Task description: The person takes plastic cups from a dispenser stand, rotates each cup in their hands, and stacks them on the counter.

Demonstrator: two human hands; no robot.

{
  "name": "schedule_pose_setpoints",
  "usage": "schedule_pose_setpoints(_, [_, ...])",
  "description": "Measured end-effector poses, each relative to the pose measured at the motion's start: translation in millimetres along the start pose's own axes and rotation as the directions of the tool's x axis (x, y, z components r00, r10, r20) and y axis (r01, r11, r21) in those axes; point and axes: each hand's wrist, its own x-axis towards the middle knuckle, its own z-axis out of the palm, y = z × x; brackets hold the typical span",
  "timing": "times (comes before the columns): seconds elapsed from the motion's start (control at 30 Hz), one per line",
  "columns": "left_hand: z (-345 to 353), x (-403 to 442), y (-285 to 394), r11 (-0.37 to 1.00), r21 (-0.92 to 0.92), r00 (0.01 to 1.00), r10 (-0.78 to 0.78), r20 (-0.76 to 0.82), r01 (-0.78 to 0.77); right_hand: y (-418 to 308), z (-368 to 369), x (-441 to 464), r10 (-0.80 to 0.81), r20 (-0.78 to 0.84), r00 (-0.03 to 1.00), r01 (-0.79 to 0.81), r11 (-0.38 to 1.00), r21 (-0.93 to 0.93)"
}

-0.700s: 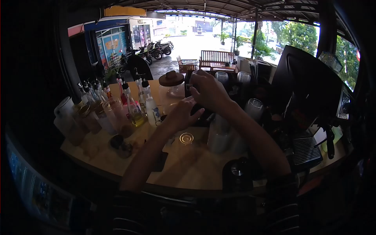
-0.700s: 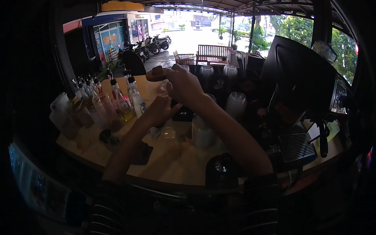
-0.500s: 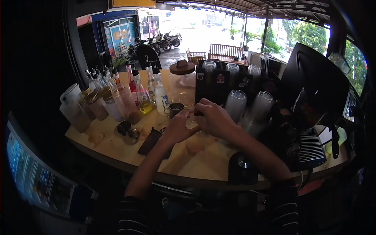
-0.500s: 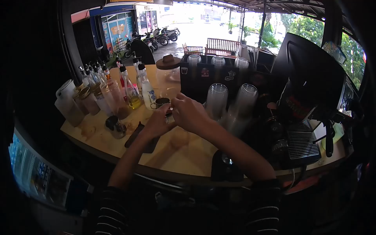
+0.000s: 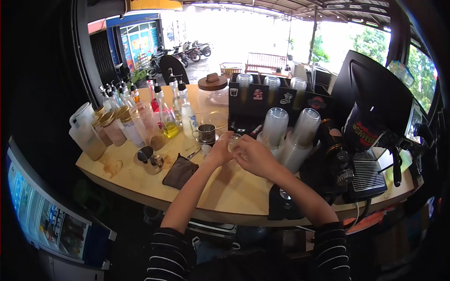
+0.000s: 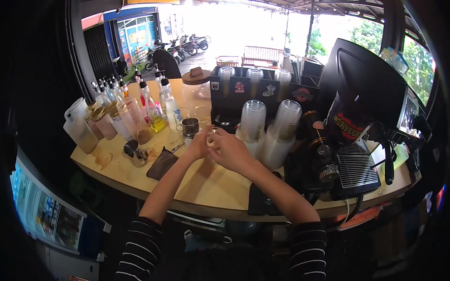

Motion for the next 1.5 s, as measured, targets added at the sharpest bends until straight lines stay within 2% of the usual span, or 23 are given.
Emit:
schedule_pose_setpoints(0.03, [1.3, -0.1, 0.6, 0.986, 0.123, 0.992, 0.116, -0.044, -0.11, -6.0, -10.9, -1.4, -0.019, -0.072, 0.997, 0.017, 0.999, -0.034])
schedule_pose_setpoints(0.07, [5.5, 2.1, 3.0, 0.985, 0.119, 0.991, 0.128, -0.036, -0.123, -12.0, -22.4, -2.6, -0.04, -0.144, 0.989, 0.03, 0.997, -0.069])
schedule_pose_setpoints(0.13, [2.3, -0.9, 27.9, 0.95, 0.265, 0.927, 0.243, -0.285, -0.168, -14.5, -51.5, -4.2, -0.074, -0.219, 0.973, 0.059, 0.995, -0.075])
schedule_pose_setpoints(0.17, [2.6, 2.5, 34.7, 0.927, 0.234, 0.855, 0.365, -0.369, -0.294, -13.6, -65.9, -2.4, -0.162, -0.347, 0.924, 0.084, 0.97, -0.23])
schedule_pose_setpoints(0.2, [3.4, 3.0, 46.6, 0.926, 0.228, 0.857, 0.366, -0.362, -0.3, -10.0, -76.3, 0.5, -0.265, -0.448, 0.854, 0.085, 0.92, -0.383])
schedule_pose_setpoints(0.23, [5.9, 2.1, 62.1, 0.932, 0.079, 0.867, 0.358, -0.346, -0.353, -4.4, -83.1, 4.0, -0.257, -0.449, 0.856, 0.074, 0.92, -0.385])
schedule_pose_setpoints(0.27, [11.2, 1.7, 74.0, 0.916, -0.072, 0.877, 0.351, -0.328, -0.394, 1.3, -88.9, 7.4, -0.216, -0.464, 0.859, -0.03, 0.884, -0.467])
schedule_pose_setpoints(0.3, [19.5, 2.6, 81.0, 0.91, -0.063, 0.879, 0.376, -0.292, -0.41, 5.8, -92.5, 9.2, -0.177, -0.48, 0.859, -0.131, 0.831, -0.541])
schedule_pose_setpoints(0.33, [31.2, 4.7, 82.5, 0.909, -0.069, 0.881, 0.376, -0.287, -0.411, 9.2, -93.4, 10.9, -0.171, -0.481, 0.86, -0.138, 0.829, -0.542])
schedule_pose_setpoints(0.4, [51.4, 11.0, 81.3, 0.882, -0.215, 0.89, 0.351, -0.292, -0.419, 15.4, -90.9, 15.9, 0.153, -0.36, 0.92, -0.34, 0.766, -0.545])
schedule_pose_setpoints(0.43, [57.2, 12.6, 79.7, 0.912, -0.204, 0.918, 0.3, -0.261, -0.356, 19.7, -88.7, 17.7, 0.151, -0.365, 0.919, -0.342, 0.765, -0.545])
schedule_pose_setpoints(0.47, [61.6, 14.5, 77.5, 0.91, -0.2, 0.915, 0.306, -0.261, -0.362, 24.9, -86.1, 19.8, 0.23, -0.312, 0.922, -0.366, 0.779, -0.509])
schedule_pose_setpoints(0.5, [65.8, 17.0, 74.3, 0.901, -0.312, 0.945, 0.238, -0.225, -0.301, 28.3, -85.0, 22.0, 0.304, -0.254, 0.918, -0.392, 0.789, -0.473])
schedule_pose_setpoints(0.53, [68.4, 19.4, 70.4, 0.878, -0.416, 0.968, 0.174, -0.181, -0.235, 31.1, -84.2, 22.5, 0.297, -0.263, 0.918, -0.391, 0.79, -0.473])
schedule_pose_setpoints(0.83, [64.4, 19.8, 66.4, 0.846, -0.487, 0.976, 0.182, -0.121, -0.218, 34.1, -84.3, 20.1, 0.258, -0.295, 0.92, -0.359, 0.855, -0.374])
schedule_pose_setpoints(1.07, [65.8, 20.5, 61.7, 0.881, -0.42, 0.974, 0.179, -0.137, -0.221, 30.5, -91.7, 26.3, 0.116, -0.424, 0.898, -0.295, 0.874, -0.386])
schedule_pose_setpoints(1.13, [69.5, 21.7, 59.2, 0.876, -0.394, 0.96, 0.236, -0.152, -0.278, 12.1, -106.8, 31.2, 0.089, -0.456, 0.886, -0.276, 0.891, -0.361])
schedule_pose_setpoints(1.27, [67.3, 19.4, 59.5, 0.903, -0.341, 0.963, 0.22, -0.154, -0.261, -23.4, -116.6, 34.0, -0.041, -0.457, 0.889, -0.206, 0.855, -0.477])
schedule_pose_setpoints(1.33, [55.0, 11.8, 66.0, 0.902, -0.194, 0.888, 0.305, -0.344, -0.385, -32.1, -111.2, 30.9, -0.258, -0.461, 0.849, -0.041, 0.838, -0.544])
schedule_pose_setpoints(1.37, [45.3, 7.1, 69.3, 0.902, -0.185, 0.884, 0.312, -0.349, -0.391, -37.6, -107.6, 28.6, -0.25, -0.434, 0.866, -0.022, 0.847, -0.531])
schedule_pose_setpoints(1.4, [31.1, -0.6, 78.1, 0.888, -0.193, 0.842, 0.299, -0.449, -0.418, -41.4, -101.2, 27.3, -0.259, -0.44, 0.86, -0.016, 0.848, -0.53])
schedule_pose_setpoints(1.43, [18.8, -7.8, 88.2, 0.874, -0.199, 0.792, 0.278, -0.544, -0.444, -44.1, -92.9, 26.5, -0.321, -0.44, 0.838, 0.059, 0.856, -0.513])
schedule_pose_setpoints(1.5, [-2.5, -15.2, 113.6, 0.854, -0.214, 0.751, 0.266, -0.605, -0.475, -48.1, -73.7, 25.5, -0.387, -0.435, 0.813, 0.147, 0.86, -0.489])
